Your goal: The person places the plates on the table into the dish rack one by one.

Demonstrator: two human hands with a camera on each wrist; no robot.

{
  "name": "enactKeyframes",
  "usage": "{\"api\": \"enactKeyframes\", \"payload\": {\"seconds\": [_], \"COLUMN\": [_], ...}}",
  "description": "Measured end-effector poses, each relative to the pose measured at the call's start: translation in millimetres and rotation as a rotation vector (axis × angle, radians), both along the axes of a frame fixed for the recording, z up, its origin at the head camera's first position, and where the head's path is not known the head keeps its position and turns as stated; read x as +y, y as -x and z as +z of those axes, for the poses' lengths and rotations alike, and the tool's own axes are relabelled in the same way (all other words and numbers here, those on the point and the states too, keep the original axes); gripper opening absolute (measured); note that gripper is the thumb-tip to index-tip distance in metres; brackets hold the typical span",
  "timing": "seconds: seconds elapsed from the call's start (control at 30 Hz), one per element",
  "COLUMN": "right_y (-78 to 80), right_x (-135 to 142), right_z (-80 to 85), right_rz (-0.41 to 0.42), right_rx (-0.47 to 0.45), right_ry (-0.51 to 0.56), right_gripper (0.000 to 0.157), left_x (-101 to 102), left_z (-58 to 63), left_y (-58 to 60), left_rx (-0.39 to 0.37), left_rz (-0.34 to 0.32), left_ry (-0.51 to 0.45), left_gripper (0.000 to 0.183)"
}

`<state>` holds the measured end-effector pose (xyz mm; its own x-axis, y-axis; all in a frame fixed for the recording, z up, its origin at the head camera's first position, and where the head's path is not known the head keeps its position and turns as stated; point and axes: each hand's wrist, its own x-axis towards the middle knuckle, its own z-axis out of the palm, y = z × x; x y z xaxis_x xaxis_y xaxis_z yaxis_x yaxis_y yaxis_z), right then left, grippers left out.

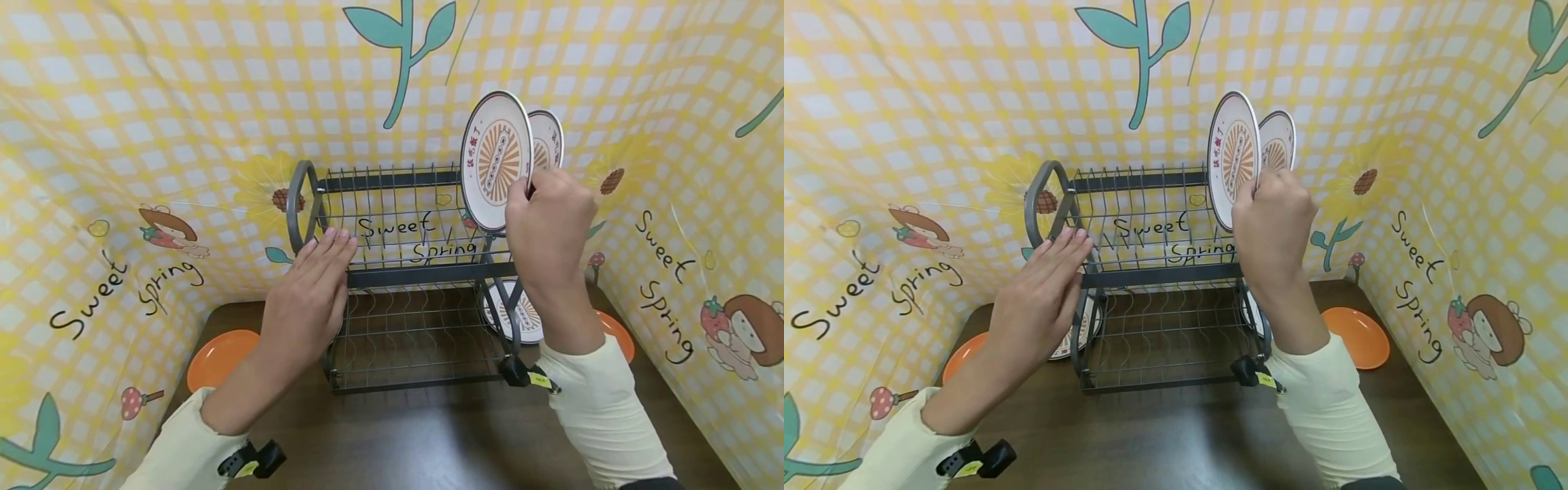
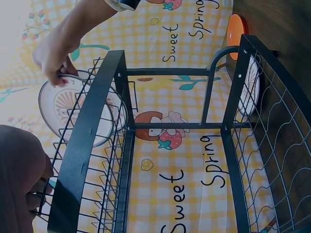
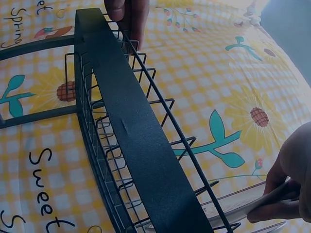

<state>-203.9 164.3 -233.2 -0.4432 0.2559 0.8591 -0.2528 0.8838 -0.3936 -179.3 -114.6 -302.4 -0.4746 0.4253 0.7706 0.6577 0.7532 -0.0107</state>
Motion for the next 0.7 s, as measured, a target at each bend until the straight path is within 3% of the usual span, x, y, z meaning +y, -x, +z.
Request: {"api": "enactKeyframes", "payload": {"seconds": [0.7], "right_y": [4.5], "right_x": [-4.6], "right_z": [-1.0], "right_rz": [-0.107], "right_rx": [-0.156], "right_ry": [-0.096], "right_gripper": [0.035], "left_x": [-1.0], "left_z": [0.1], "left_y": [-0.5], "left_rx": [0.009], "left_rz": [0.009], "left_ry": [0.012], "left_gripper": [0.048]}}
